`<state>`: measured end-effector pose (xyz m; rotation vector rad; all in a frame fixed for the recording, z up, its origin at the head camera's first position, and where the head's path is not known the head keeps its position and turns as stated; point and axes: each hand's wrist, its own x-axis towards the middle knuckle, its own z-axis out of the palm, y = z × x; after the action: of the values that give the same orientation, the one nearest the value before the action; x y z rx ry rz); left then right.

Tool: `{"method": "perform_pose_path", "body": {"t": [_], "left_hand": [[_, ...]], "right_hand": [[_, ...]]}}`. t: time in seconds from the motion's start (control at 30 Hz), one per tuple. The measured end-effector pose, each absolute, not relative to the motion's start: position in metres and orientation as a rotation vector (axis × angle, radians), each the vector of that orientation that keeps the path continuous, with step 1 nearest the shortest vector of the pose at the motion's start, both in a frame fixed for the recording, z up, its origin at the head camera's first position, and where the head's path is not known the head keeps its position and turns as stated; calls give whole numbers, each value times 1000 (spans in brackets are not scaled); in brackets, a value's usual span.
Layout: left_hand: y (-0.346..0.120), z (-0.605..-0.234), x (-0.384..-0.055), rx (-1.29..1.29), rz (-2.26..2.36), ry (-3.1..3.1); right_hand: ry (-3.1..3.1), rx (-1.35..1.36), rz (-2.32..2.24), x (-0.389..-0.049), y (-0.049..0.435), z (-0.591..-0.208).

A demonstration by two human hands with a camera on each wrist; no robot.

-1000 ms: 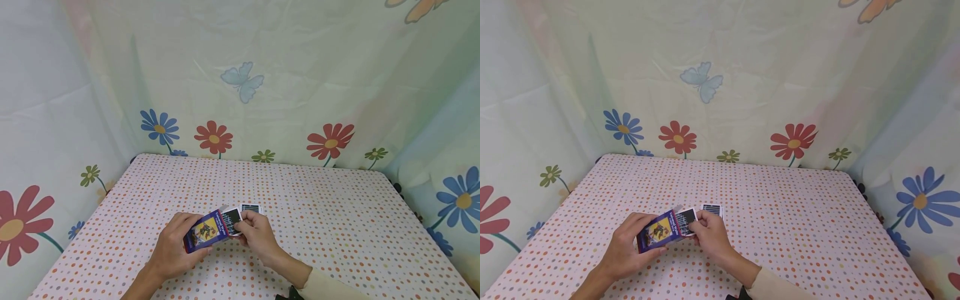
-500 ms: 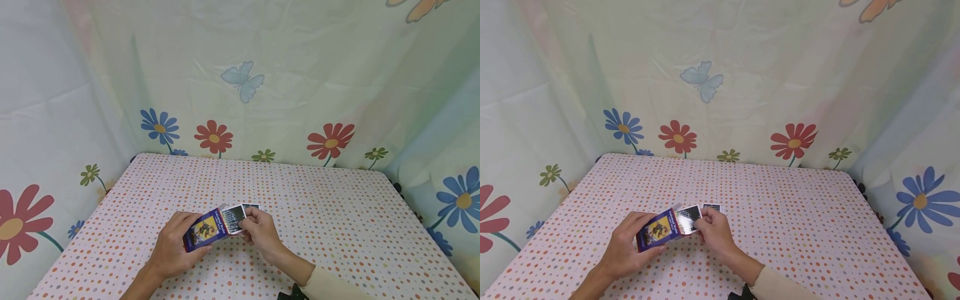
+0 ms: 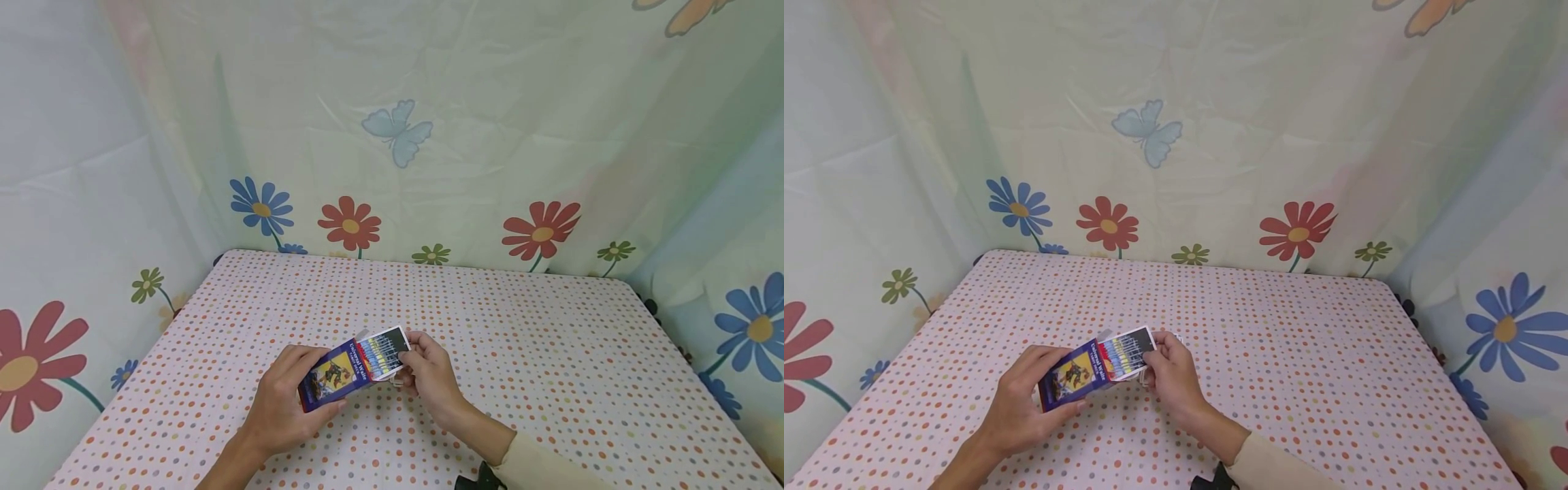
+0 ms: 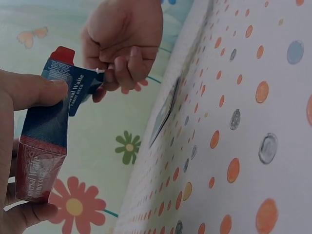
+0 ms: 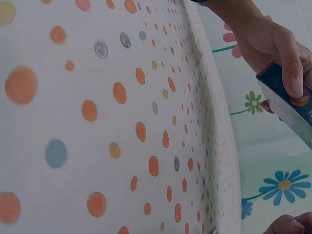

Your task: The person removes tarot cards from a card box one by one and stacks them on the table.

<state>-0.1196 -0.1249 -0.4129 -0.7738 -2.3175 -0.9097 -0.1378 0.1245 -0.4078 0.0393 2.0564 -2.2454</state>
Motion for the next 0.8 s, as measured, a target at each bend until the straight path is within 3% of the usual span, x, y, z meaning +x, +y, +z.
{"method": "perform_pose_path", "body": {"t": [0.8], "left_hand": [[-126,-413,-119,-770,-909,-2363]], "right_hand": [[2223,136,-2190,-166,150,-421]]}}
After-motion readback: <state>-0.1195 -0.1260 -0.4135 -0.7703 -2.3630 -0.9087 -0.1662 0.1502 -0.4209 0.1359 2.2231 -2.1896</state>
